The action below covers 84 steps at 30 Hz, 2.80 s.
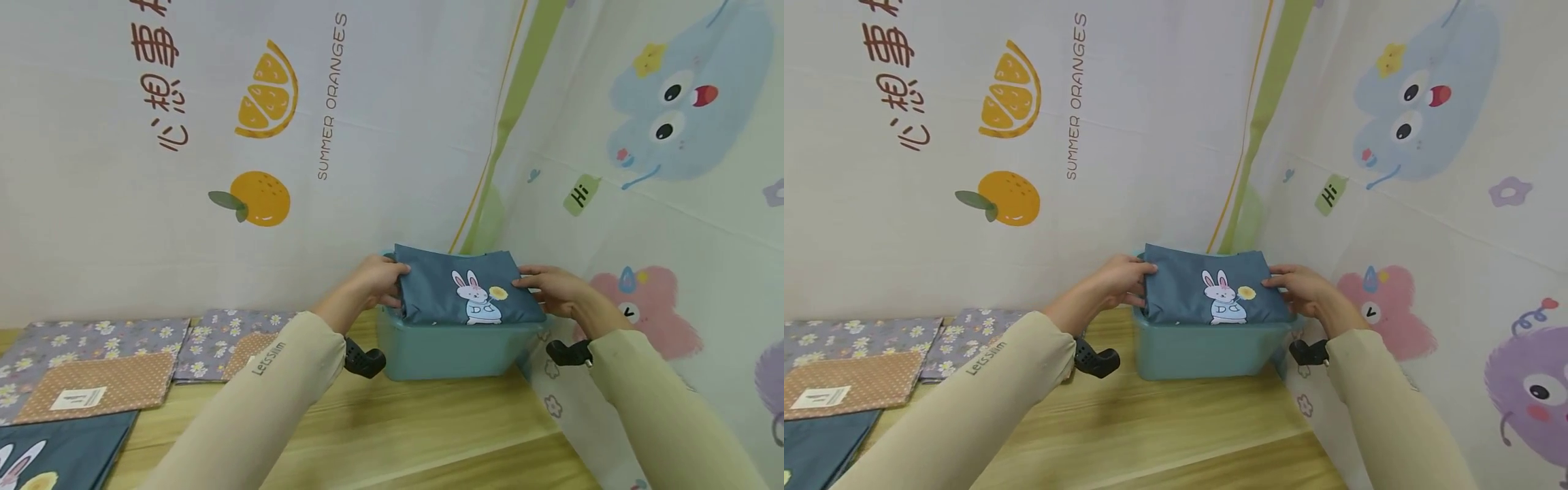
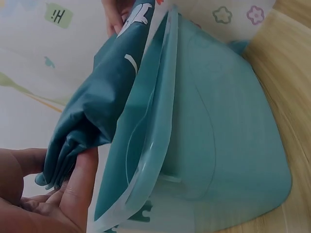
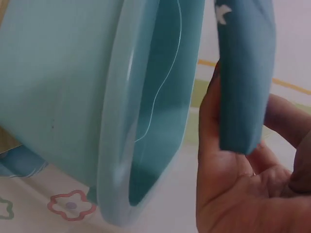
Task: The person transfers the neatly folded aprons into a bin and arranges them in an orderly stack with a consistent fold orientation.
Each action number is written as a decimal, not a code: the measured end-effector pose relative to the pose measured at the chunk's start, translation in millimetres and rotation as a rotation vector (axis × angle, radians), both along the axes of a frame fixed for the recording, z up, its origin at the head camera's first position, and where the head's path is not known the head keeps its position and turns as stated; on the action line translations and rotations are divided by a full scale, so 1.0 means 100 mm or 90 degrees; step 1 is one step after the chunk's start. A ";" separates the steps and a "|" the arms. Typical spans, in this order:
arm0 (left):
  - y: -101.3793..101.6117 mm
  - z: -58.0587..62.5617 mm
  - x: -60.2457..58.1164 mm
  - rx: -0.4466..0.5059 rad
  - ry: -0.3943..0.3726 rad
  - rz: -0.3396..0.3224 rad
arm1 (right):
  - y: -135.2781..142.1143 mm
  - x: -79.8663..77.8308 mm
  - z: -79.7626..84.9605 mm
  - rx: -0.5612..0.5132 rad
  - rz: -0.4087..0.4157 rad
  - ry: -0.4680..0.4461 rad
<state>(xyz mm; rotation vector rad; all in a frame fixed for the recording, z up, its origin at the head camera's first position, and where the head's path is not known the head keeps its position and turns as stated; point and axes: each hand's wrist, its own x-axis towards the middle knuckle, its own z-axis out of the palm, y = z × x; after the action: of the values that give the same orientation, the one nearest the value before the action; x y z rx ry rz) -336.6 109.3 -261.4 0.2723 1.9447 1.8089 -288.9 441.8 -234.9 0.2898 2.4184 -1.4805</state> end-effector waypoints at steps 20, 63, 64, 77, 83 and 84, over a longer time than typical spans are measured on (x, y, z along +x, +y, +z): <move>0.21 -0.16 -0.17 -0.019 -0.003 -0.014 | 0.07 -0.15 -0.20 0.019 -0.074 0.003; 0.33 -0.12 -0.16 -0.239 0.125 -0.013 | 0.13 -0.23 -0.26 0.153 -0.056 0.011; 0.34 -0.10 -0.14 -0.272 0.137 -0.018 | 0.12 -0.23 -0.25 0.160 -0.046 0.010; 0.30 0.06 -0.05 -0.355 0.209 -0.074 | -0.04 -0.17 -0.03 0.189 0.077 0.042; 0.05 0.06 0.07 -0.284 0.253 -0.074 | -0.20 -0.10 0.05 0.189 0.125 0.079; 0.00 0.06 0.09 -0.277 0.259 -0.072 | -0.22 -0.07 0.07 0.187 0.132 0.087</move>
<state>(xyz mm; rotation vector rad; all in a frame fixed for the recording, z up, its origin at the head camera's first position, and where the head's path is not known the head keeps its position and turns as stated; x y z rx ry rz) -327.8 109.6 -255.8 0.6256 2.4810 1.2841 -296.3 419.5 -228.3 -0.0042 2.6801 -1.0891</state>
